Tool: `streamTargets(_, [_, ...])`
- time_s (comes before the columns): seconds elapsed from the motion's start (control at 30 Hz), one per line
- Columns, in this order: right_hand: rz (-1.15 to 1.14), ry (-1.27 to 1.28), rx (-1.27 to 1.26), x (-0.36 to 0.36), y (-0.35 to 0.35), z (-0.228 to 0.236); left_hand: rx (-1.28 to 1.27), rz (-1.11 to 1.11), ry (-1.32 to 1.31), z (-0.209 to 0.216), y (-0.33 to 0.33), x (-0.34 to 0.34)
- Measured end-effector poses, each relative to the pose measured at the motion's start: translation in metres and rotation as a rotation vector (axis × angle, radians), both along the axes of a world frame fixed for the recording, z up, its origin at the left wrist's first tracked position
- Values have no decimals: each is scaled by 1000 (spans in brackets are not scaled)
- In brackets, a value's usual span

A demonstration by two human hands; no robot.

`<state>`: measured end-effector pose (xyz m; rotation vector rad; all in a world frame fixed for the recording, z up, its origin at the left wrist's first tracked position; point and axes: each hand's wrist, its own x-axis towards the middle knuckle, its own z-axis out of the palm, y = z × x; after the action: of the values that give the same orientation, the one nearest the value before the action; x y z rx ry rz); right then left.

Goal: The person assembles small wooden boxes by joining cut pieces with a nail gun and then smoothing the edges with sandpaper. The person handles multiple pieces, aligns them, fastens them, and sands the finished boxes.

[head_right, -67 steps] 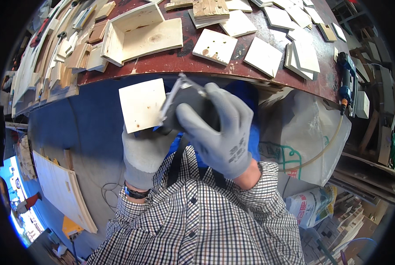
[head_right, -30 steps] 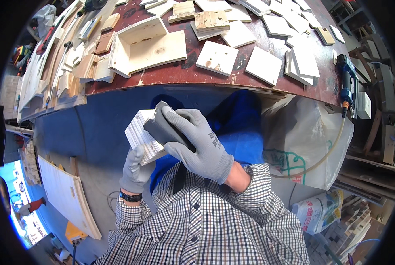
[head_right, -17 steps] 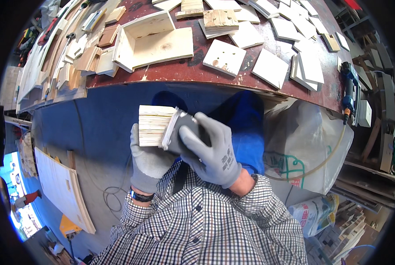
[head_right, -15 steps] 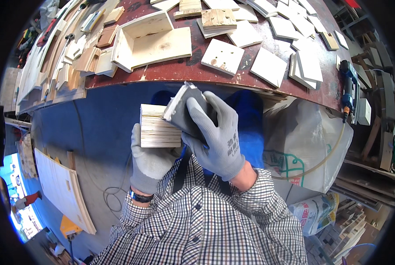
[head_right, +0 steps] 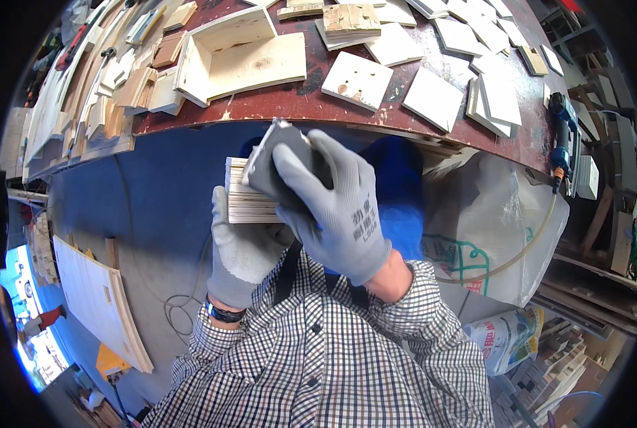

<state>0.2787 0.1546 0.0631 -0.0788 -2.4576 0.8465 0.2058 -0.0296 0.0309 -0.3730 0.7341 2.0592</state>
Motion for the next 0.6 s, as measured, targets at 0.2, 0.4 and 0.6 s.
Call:
streamTargets(0.2, [86, -3, 93, -5, -15, 7, 112, 39, 87, 4, 10, 9])
streamTargets(0.4, [133, 13, -35, 29, -32, -17, -106, -65, 389, -12, -6, 3])
streamTargets(0.6, [-15, 20, 5, -15, 13, 6, -68, -38, -14, 11, 13, 8])
